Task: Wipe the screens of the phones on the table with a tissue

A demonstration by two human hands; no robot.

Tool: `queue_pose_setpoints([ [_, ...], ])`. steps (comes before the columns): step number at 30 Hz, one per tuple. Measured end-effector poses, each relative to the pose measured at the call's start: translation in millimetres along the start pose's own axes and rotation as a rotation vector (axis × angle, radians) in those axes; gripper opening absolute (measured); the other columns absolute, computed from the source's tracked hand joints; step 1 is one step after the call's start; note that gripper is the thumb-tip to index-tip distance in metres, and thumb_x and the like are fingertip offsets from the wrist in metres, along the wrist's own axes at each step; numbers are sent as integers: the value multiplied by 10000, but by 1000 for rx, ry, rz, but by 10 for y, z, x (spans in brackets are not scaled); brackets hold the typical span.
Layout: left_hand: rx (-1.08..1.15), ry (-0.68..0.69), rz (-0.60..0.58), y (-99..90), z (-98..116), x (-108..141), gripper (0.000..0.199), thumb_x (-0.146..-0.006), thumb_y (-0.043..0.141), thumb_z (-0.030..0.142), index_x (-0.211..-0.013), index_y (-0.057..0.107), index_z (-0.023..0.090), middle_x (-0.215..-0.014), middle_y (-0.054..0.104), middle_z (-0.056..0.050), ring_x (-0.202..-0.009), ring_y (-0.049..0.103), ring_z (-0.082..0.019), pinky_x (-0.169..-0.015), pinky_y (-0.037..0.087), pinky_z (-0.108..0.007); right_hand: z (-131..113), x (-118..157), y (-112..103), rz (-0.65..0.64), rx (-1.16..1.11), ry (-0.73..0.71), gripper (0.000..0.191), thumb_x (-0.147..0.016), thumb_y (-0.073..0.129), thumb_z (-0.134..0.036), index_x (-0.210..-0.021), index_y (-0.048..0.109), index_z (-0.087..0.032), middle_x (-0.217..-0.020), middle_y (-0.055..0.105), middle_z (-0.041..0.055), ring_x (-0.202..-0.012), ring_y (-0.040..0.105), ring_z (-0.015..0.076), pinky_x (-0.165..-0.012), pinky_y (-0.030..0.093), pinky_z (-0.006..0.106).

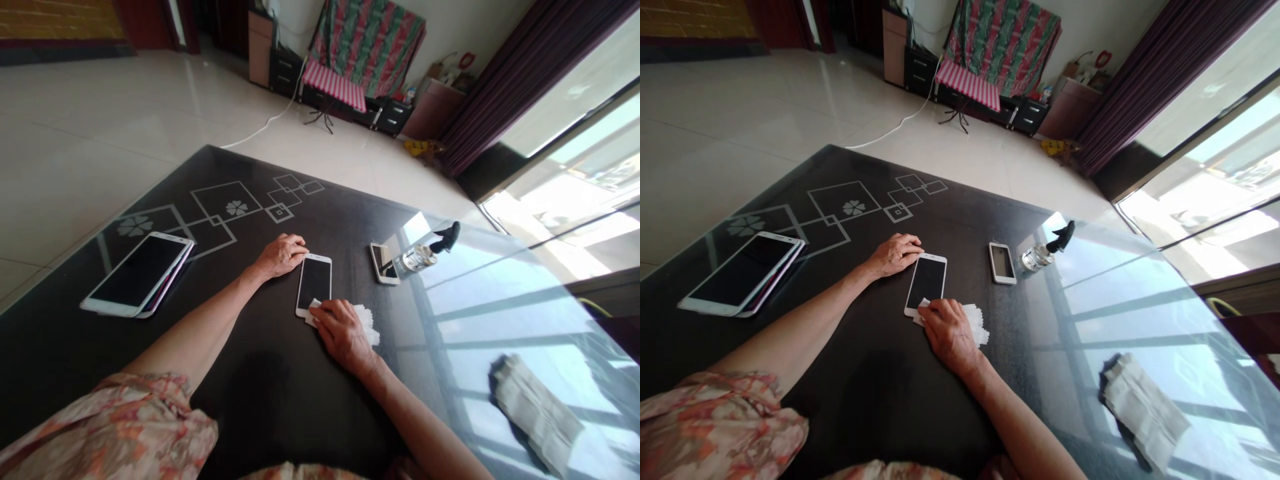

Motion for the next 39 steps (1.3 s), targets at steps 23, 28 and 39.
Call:
queue_pose_setpoints([
  [23,8,-96,112,-172,572,1010,230,-763,597,233,-945,738,233,-1148,659,-33,-1033,604,-210,-958,458,-357,197,30,-21,301,39,57,253,-918,453,-247,-1033,676,-216,-949,606,76,-882,568,192,-853,459,318],
  [28,-21,2,95,-111,688,1055,268,-742,656,266,-998,726,224,-1120,665,-40,-1053,583,-220,-967,434,-366,146,50,-27,283,63,31,266,-852,493,-188,-1050,671,-204,-982,606,78,-905,563,200,-866,449,330],
  [39,-110,10,73,-55,652,920,237,-837,604,297,-1046,713,277,-1009,653,-27,-911,574,-182,-875,431,-336,203,21,-40,322,10,35,284,-844,458,-143,-1028,665,-209,-976,614,64,-896,585,182,-866,474,302],
])
Point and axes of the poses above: each hand's wrist, its own x-axis away from the middle knuckle, its own y-axis out of the palm, z = x × y, the point moved 7 cm from there along -x, towards the middle knuckle
